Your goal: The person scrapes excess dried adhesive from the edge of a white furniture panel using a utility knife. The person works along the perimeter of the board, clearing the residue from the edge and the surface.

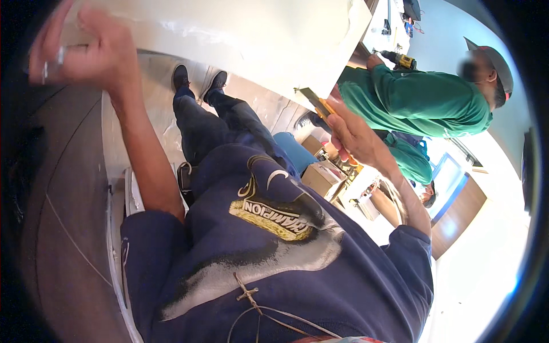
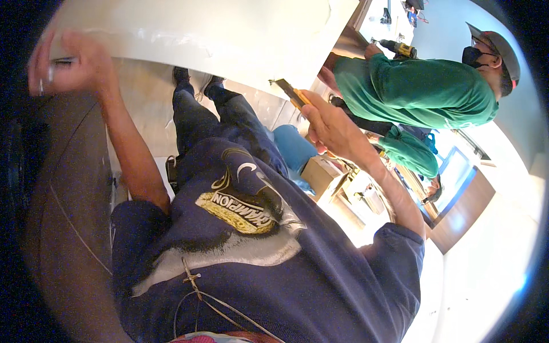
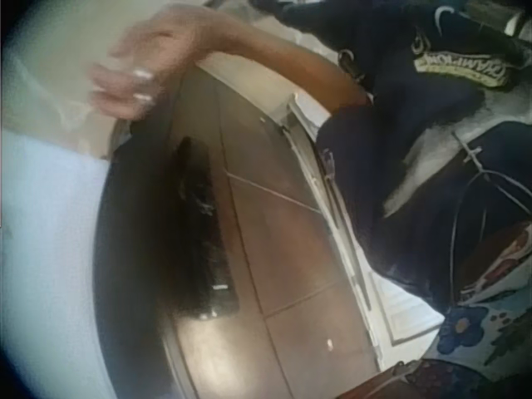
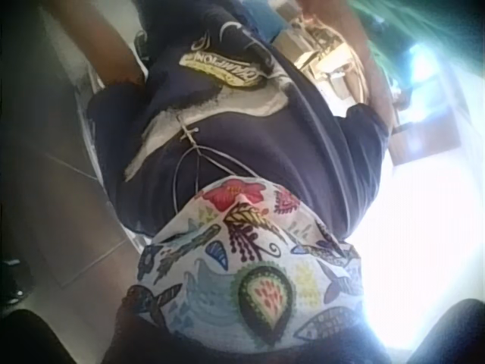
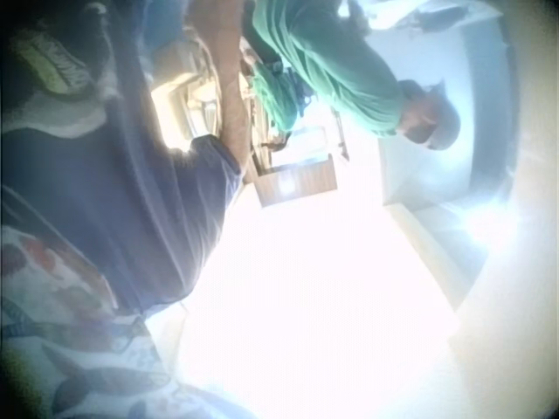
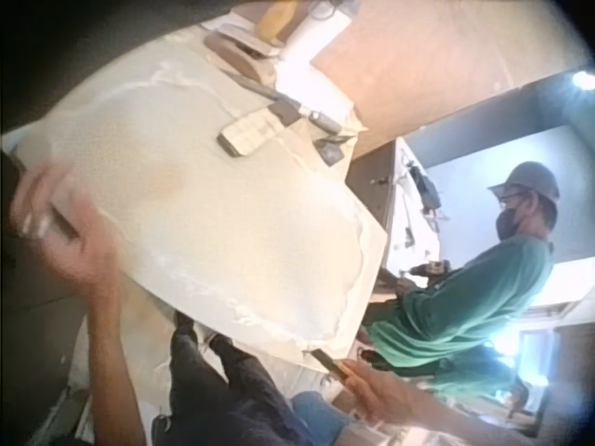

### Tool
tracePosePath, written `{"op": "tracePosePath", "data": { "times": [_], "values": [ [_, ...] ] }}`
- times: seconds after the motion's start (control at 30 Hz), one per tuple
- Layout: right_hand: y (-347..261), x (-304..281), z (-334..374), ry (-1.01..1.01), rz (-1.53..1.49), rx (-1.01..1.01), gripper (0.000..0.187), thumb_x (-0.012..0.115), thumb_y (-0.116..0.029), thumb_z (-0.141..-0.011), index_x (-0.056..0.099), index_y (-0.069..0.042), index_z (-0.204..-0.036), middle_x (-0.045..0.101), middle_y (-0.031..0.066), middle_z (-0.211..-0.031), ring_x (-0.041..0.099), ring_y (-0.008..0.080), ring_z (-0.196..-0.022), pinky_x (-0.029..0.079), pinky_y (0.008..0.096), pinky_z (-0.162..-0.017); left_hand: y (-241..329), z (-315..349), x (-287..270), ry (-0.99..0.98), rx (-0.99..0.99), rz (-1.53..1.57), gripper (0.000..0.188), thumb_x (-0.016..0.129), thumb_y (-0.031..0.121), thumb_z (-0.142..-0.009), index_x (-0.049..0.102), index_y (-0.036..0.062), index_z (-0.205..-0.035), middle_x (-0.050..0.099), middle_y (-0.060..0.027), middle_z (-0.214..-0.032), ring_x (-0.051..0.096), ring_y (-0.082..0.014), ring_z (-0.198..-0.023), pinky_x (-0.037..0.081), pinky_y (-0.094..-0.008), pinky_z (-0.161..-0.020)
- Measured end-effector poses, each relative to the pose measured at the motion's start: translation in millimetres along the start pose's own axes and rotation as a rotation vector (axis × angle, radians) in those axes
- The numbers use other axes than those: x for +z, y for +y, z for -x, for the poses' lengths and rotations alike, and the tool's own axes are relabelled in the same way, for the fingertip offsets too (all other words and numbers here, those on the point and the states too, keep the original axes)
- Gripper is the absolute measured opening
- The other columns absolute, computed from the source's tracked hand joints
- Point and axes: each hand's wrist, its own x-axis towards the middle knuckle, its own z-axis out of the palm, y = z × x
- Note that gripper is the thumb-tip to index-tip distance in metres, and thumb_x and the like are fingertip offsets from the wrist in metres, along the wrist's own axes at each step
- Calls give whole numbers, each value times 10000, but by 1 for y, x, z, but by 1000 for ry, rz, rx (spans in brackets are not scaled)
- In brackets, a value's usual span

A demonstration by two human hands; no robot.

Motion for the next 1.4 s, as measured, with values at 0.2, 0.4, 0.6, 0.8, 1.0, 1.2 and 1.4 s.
{"op": "tracePosePath", "data": {
  "times": [0.2, 0.4, 0.6, 0.8, 1.0, 1.2, 1.4],
  "values": [
    [-6, 6, 0, -22, -47, 16, 484, 328, -377, -1133, 416, -63, -1491, 521, 41, -656, 547, 139, -484, 454, 329, -511, 117, 81, -81, -354, -1460, 995, 441, 739, 92, -946, 460, -27, -1267, 608, -119, -1149, 605, -175, -1020, 507, -338, -926],
    [-12, 19, -2, 16, -137, 69, 425, 357, -354, -1134, 435, -67, -1437, 498, 34, -640, 537, 139, -474, 440, 321, -490, 152, 82, -76, -611, -1657, 1219, 440, 739, 148, -968, 463, -10, -1272, 609, -106, -1164, 616, -153, -1044, 584, -345, -901],
    [-13, 13, -9, -21, -241, 88, 406, 360, -364, -1136, 454, -61, -1389, 466, 19, -614, 534, 134, -459, 426, 311, -464, 149, 77, -69, -719, -1565, 1139, 449, 692, 151, -993, 458, -19, -1336, 582, -147, -1230, 639, -226, -1128, 641, -406, -917],
    [-6, 8, -18, -58, -316, 123, 439, 360, -376, -1138, 432, -69, -1444, 470, 7, -636, 514, 121, -462, 427, 295, -468, 151, 75, -54, -731, -1548, 1128, 472, 694, 155, -992, 447, -27, -1351, 587, -157, -1225, 637, -239, -1135, 642, -403, -911],
    [-4, -8, -30, -40, -351, 72, 457, 398, -356, -1132, 419, -82, -1496, 495, 22, -659, 545, 134, -489, 444, 287, -495, 153, 77, -34, -686, -1543, 1154, 429, 687, 138, -994, 450, -47, -1300, 597, -134, -1163, 645, -196, -1059, 643, -369, -882],
    [-9, -62, -48, 47, 2, -35, 421, 443, -296, -1119, 463, -92, -1486, 536, 56, -642, 581, 162, -533, 470, 341, -525, 149, 86, 2, -692, -1460, 1140, 420, 715, 229, -992, 487, -80, -1162, 609, -139, -1081, 670, -180, -961, 644, -338, -823],
    [11, -87, -95, 353, 204, -390, 531, 749, -335, -939, 558, -88, -1368, 627, 138, -751, 606, 304, -608, 513, 391, -660, 154, 98, 31, -665, -1495, 1083, 466, 751, 269, -968, 493, -78, -1143, 615, -121, -1010, 672, -171, -879, 642, -328, -803]
  ]
}}
